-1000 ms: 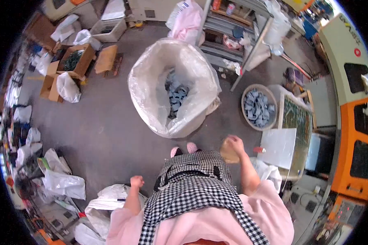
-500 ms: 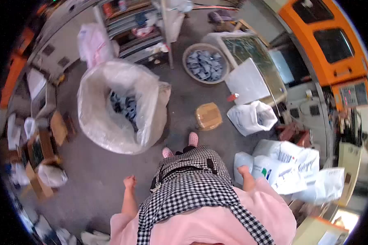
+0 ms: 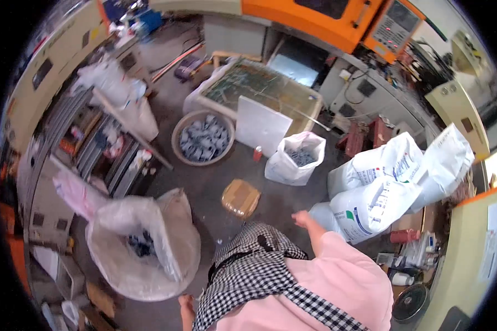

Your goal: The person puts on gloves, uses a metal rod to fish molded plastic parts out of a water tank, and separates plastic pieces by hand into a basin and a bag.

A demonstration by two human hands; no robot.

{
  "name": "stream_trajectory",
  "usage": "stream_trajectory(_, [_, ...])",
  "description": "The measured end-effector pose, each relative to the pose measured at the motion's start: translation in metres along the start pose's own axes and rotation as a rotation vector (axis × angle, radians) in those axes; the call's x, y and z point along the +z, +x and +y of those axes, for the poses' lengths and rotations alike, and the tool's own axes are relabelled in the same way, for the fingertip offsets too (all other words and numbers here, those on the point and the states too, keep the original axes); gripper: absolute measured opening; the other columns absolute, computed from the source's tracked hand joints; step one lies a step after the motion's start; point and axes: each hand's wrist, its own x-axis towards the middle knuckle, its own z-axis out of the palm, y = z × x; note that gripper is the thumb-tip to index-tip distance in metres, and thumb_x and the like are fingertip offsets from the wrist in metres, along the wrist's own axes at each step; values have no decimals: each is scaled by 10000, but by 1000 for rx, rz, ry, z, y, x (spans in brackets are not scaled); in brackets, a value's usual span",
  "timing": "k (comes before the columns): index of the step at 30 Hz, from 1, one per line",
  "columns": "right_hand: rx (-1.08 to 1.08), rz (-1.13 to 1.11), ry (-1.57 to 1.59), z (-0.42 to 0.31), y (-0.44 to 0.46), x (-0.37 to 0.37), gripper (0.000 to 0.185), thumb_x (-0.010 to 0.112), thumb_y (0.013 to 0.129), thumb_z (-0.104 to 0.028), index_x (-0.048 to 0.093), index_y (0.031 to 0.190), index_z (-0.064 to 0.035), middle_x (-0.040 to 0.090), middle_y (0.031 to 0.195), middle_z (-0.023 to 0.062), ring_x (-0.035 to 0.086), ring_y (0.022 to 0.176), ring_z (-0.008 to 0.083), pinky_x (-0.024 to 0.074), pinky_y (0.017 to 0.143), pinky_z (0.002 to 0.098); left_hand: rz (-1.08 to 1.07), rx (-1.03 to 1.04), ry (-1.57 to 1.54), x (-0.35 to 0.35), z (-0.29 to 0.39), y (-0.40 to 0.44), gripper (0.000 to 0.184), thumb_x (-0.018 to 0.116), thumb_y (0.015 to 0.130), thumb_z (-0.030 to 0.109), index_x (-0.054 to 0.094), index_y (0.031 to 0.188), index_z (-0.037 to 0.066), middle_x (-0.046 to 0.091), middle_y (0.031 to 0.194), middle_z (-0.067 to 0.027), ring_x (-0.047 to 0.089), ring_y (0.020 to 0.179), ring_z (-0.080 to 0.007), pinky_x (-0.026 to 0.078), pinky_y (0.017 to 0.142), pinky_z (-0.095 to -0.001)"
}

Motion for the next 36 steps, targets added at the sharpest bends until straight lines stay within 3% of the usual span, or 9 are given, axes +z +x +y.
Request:
stream_trajectory(3, [49, 223, -657, 30, -3, -28, 432, 634, 808, -356, 663, 1053, 0, 655, 1041, 213, 629, 1000, 337, 494, 882, 394, -31, 16, 119, 17, 26, -10, 171, 638, 759, 144, 646, 777, -26, 590, 611, -121, 550, 535, -229, 453, 480, -389])
stream_trajectory(11, [-33, -40, -350, 48, 16, -45, 384, 670, 776, -366, 702, 937, -18, 667, 1020, 198, 631, 959, 341, 498, 826, 406, -122, 110, 500, 43, 91, -33, 235, 652, 756, 226, 652, 778, -8, 623, 675, -149, 602, 631, -278, 490, 561, -404])
stream_trajectory(14, [456, -98, 604, 48, 26, -43, 384, 682, 767, -364, 700, 915, -10, 674, 985, 197, 648, 885, 312, 503, 808, 392, -92, 165, 624, 43, 119, -26, 260, 658, 756, 257, 655, 778, -2, 635, 698, -159, 622, 667, -296, 504, 591, -410])
stream_trajectory(16, [5, 38, -501, 57, 41, -48, 410, 683, 769, -339, 674, 1024, -18, 649, 1074, 212, 648, 906, 316, 508, 813, 396, -64, 205, 706, 42, 146, -22, 276, 661, 755, 277, 656, 778, 3, 643, 714, -166, 635, 691, -308, 513, 611, -413])
stream_trajectory(17, [5, 29, -505, 57, 42, -53, 410, 683, 769, -339, 674, 1024, -18, 649, 1074, 212, 648, 906, 316, 508, 813, 396, -51, 227, 747, 41, 159, -17, 284, 663, 755, 288, 657, 778, 5, 647, 722, -169, 642, 703, -314, 518, 621, -415])
stream_trajectory(19, [569, 106, 856, 45, 33, -71, 510, 663, 772, -356, 614, 1164, -34, 600, 1171, 237, 624, 995, 358, 495, 862, 405, -21, 292, 843, 40, 189, -4, 300, 666, 754, 308, 659, 779, 9, 655, 738, -176, 655, 727, -327, 527, 641, -419])
stream_trajectory(21, [345, 37, -469, 82, 51, -86, 565, 667, 766, -353, 569, 1230, -46, 579, 1198, 251, 599, 1043, 387, 478, 902, 405, 12, 346, 921, 40, 224, 10, 317, 670, 754, 329, 660, 779, 14, 664, 754, -183, 668, 751, -339, 536, 662, -423])
stream_trajectory(29, [-17, 108, -406, -52, 41, -102, 467, 669, 796, -368, 644, 1104, -18, 630, 1130, 199, 592, 1065, 345, 463, 919, 411, -137, 373, 664, 43, 380, 101, 389, 547, 864, 410, 645, 1050, 82, 568, 1221, -175, 543, 1116, -356, 480, 879, -461])
stream_trajectory(36, [-99, -324, -581, -230, 56, -51, 466, 679, 774, -461, 698, 970, -39, 652, 1038, 200, 616, 985, 355, 477, 878, 417, -321, 507, 797, 40, 514, 144, 422, 583, 833, 453, 701, 942, 63, 659, 999, -215, 619, 959, -402, 490, 848, -467])
